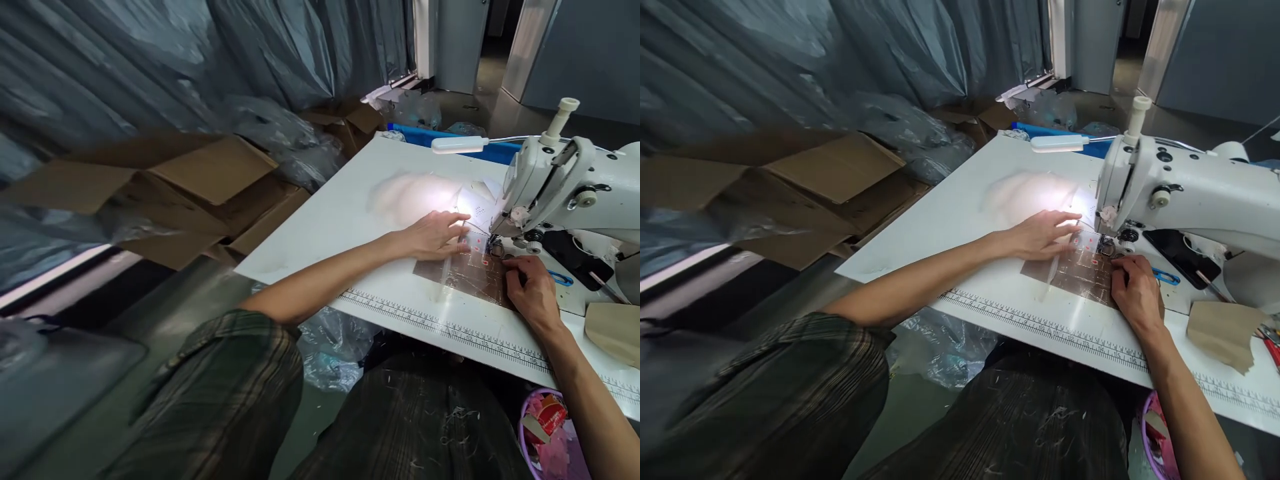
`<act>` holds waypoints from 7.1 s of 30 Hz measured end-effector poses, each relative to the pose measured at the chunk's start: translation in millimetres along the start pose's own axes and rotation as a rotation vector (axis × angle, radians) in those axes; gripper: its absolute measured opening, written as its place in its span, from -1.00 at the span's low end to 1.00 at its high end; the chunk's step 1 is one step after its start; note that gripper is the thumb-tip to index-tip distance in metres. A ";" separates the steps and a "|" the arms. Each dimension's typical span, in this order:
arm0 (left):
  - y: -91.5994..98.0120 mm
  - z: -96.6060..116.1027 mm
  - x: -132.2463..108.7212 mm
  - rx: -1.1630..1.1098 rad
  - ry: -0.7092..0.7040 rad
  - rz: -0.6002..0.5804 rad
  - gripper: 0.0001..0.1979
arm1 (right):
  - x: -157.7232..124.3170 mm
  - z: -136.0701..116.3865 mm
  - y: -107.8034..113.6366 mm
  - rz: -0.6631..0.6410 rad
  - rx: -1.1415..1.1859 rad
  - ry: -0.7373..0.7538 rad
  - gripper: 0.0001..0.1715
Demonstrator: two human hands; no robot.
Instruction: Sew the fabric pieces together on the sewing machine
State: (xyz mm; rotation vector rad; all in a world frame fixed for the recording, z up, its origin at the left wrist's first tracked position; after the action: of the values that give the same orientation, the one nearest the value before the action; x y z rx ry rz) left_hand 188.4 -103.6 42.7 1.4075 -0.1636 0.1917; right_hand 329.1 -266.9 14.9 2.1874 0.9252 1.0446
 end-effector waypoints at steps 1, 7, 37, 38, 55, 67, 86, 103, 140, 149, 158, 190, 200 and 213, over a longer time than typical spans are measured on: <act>9.0 -1.8 0.6 -0.038 -0.003 0.062 -0.62 | -0.3 -0.3 1.1 0.013 -0.002 0.015 -0.70; 46.2 -20.1 -10.1 -0.139 -0.009 0.242 -0.80 | -9.5 -37.5 6.6 0.093 -0.014 0.313 -0.74; 10.7 53.7 -27.5 -0.875 0.016 -0.109 -0.42 | -46.6 -88.3 -27.6 -1.110 1.018 -0.410 -0.55; 5.0 56.8 -29.0 -0.894 0.013 -0.194 -0.46 | -47.0 -88.1 -25.5 -1.135 0.979 -0.381 -0.57; 25.0 2.7 22.0 0.283 0.215 0.039 -0.68 | 9.9 -17.8 -16.1 -0.517 0.129 -0.333 -0.71; -15.0 24.5 -0.3 -0.057 -0.242 0.023 -0.57 | 4.2 -22.7 -10.8 -0.218 -0.020 -0.128 -0.65; -24.3 30.4 1.8 -0.263 -0.190 0.081 -0.85 | 12.5 -10.6 1.0 -0.440 0.113 -0.257 -0.55; -3.3 148.5 17.3 -0.121 -0.743 0.459 -0.61 | -106.7 87.0 213.1 1.015 -0.024 -0.538 -0.42; -88.2 252.8 219.4 -0.328 -0.474 0.207 -0.66 | -42.4 164.5 209.4 0.867 0.422 -0.485 -0.34; -90.5 251.3 218.5 -0.363 -0.473 0.238 -0.70 | -42.4 155.8 212.2 0.941 0.177 -0.684 -0.46; -91.2 250.6 219.0 -0.359 -0.479 0.235 -0.77 | -29.1 147.2 216.7 1.096 -0.145 -0.937 -0.62; -88.1 257.0 214.1 -0.326 -0.458 0.154 -0.74 | -29.9 147.2 217.6 1.032 -0.127 -0.907 -0.50; -83.8 249.5 201.7 -0.349 -0.534 0.064 -0.49 | -103.0 89.6 209.3 0.955 -0.057 -0.681 -0.32; -14.5 167.3 3.9 -0.280 -0.693 0.229 -0.62 | -94.6 -7.3 133.9 0.654 0.038 -0.113 -0.62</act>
State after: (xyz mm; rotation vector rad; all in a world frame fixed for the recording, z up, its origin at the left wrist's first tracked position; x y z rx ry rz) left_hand 195.6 -270.9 55.7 1.1244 -0.8923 -0.1368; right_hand 325.8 -421.0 71.3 2.6195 0.1621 1.1641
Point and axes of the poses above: each hand's wrist, its own x-axis towards the middle knuckle, its own y-axis out of the back of the hand, z = x × y, the point moved 6 cm from there along x, towards the middle knuckle, and after that the axes turned 4 degrees about -y, right-handed, at the moved point
